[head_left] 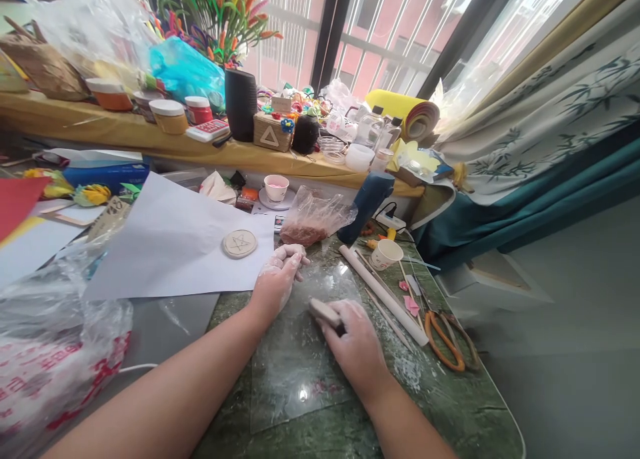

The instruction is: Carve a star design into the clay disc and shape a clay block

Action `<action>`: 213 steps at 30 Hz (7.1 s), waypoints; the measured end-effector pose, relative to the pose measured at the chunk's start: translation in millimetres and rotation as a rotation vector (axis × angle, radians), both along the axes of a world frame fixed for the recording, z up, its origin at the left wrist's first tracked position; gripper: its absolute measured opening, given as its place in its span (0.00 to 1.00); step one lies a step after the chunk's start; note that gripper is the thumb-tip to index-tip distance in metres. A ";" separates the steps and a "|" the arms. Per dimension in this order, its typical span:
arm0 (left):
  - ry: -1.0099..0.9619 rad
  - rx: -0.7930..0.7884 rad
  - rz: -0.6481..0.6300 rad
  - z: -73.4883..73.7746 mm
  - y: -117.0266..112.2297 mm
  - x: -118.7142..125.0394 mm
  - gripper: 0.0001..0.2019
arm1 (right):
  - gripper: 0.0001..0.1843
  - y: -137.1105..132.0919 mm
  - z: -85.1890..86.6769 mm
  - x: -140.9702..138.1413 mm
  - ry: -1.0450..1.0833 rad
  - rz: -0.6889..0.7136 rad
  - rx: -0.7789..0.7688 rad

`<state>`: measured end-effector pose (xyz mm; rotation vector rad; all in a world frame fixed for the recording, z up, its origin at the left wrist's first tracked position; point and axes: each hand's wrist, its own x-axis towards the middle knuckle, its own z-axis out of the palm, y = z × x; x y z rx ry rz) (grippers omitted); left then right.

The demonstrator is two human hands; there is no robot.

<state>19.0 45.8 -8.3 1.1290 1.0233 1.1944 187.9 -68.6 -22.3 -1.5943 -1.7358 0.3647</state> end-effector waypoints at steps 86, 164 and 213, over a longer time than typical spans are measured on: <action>-0.020 -0.015 0.013 4.4 -1.4 2.3 0.13 | 0.11 -3.3 3.9 2.3 0.052 -0.066 0.038; -0.029 0.018 -0.003 -1.8 1.6 0.6 0.12 | 0.14 -12.9 67.1 26.4 -0.149 0.140 0.481; -0.187 0.066 0.210 1.6 0.4 -4.2 0.08 | 0.19 61.2 36.6 -5.3 -0.197 0.098 0.070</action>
